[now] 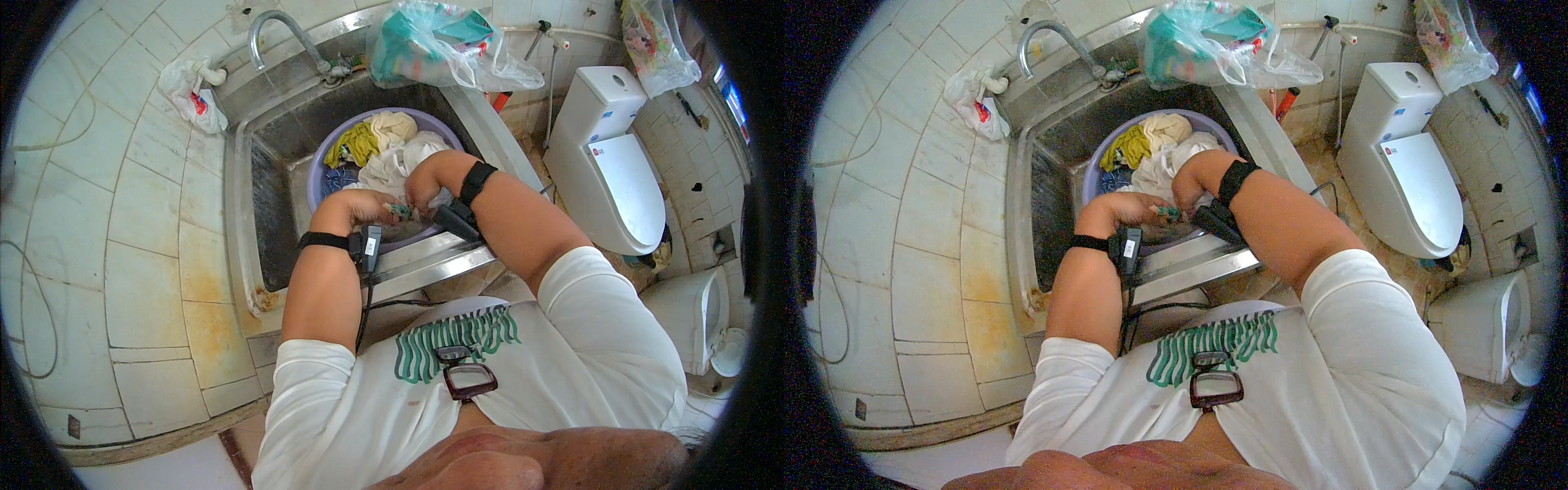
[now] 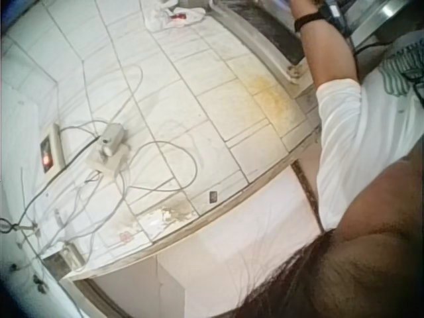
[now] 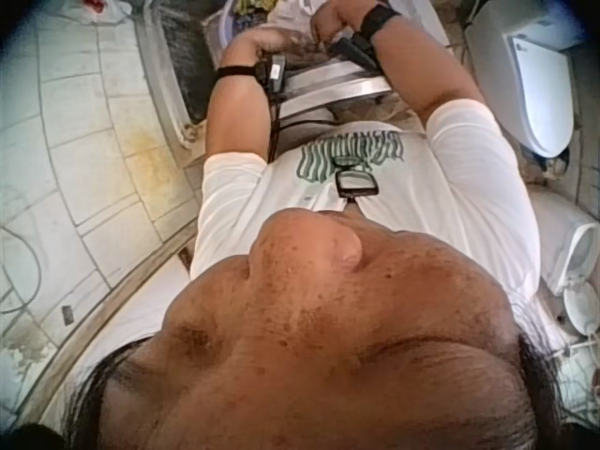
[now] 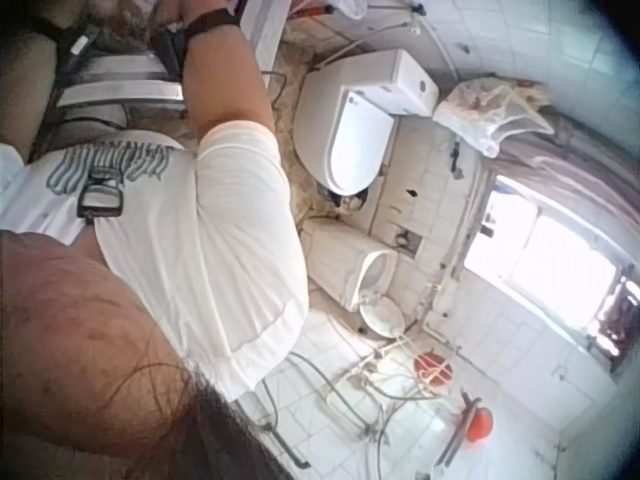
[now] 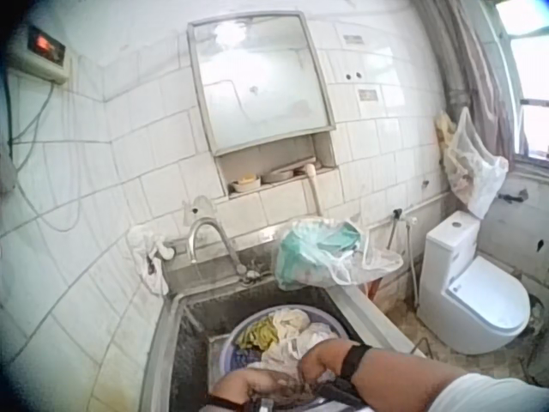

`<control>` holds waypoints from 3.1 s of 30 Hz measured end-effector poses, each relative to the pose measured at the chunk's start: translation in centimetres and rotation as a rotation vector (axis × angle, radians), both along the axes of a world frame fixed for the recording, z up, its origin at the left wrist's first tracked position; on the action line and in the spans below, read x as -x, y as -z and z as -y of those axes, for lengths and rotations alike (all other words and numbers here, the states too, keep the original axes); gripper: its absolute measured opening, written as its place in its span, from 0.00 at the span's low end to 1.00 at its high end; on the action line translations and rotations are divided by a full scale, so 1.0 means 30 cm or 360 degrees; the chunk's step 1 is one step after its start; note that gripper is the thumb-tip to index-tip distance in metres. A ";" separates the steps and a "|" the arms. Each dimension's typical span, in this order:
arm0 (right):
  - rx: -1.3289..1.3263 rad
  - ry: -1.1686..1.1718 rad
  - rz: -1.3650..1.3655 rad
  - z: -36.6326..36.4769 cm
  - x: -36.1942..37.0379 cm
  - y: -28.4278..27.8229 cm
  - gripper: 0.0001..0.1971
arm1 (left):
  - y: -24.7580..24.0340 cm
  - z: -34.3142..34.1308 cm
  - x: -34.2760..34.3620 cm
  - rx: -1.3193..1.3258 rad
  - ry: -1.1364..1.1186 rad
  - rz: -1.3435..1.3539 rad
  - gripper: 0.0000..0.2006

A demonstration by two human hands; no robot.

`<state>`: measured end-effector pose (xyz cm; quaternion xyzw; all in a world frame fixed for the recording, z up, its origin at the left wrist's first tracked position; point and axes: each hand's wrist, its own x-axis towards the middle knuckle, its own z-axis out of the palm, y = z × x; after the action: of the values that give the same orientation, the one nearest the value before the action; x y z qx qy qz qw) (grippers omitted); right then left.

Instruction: The person is washing a patterned white shirt by hand in a plastic basin inside a sink, repeatedly scrubbing the fabric against itself and dipping it into the soapy water.

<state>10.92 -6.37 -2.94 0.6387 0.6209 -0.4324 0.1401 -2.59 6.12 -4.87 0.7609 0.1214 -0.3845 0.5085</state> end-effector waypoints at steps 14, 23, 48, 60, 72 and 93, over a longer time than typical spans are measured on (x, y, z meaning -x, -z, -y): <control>-0.0159 0.0128 -0.0021 -0.029 -0.073 0.104 0.19 | -0.121 0.057 -0.003 -0.0120 -0.0541 0.0247 0.15; -0.0992 0.0938 -0.0828 0.038 -0.087 -0.082 0.20 | -0.212 0.030 -0.008 0.1364 -0.1874 0.1206 0.11; -0.2071 0.1268 0.0059 -0.008 0.092 -0.180 0.16 | -0.205 0.188 -0.080 0.1691 -0.2026 0.0764 0.23; -0.2212 0.0826 -0.0168 0.036 0.180 -0.238 0.15 | -0.180 0.155 -0.042 0.1838 -0.2046 0.1024 0.23; -0.2321 0.1294 -0.0177 -0.047 0.066 -0.097 0.16 | -0.161 0.178 -0.088 0.1362 -0.2137 0.0933 0.23; -0.2289 0.1269 -0.0322 -0.036 0.023 -0.077 0.17 | -0.135 0.172 -0.098 0.1561 -0.1905 0.1098 0.19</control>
<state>10.22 -5.29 -0.63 0.7027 0.4823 -0.0023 -0.5231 0.33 0.96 -0.83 0.3362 0.1612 0.1942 0.9073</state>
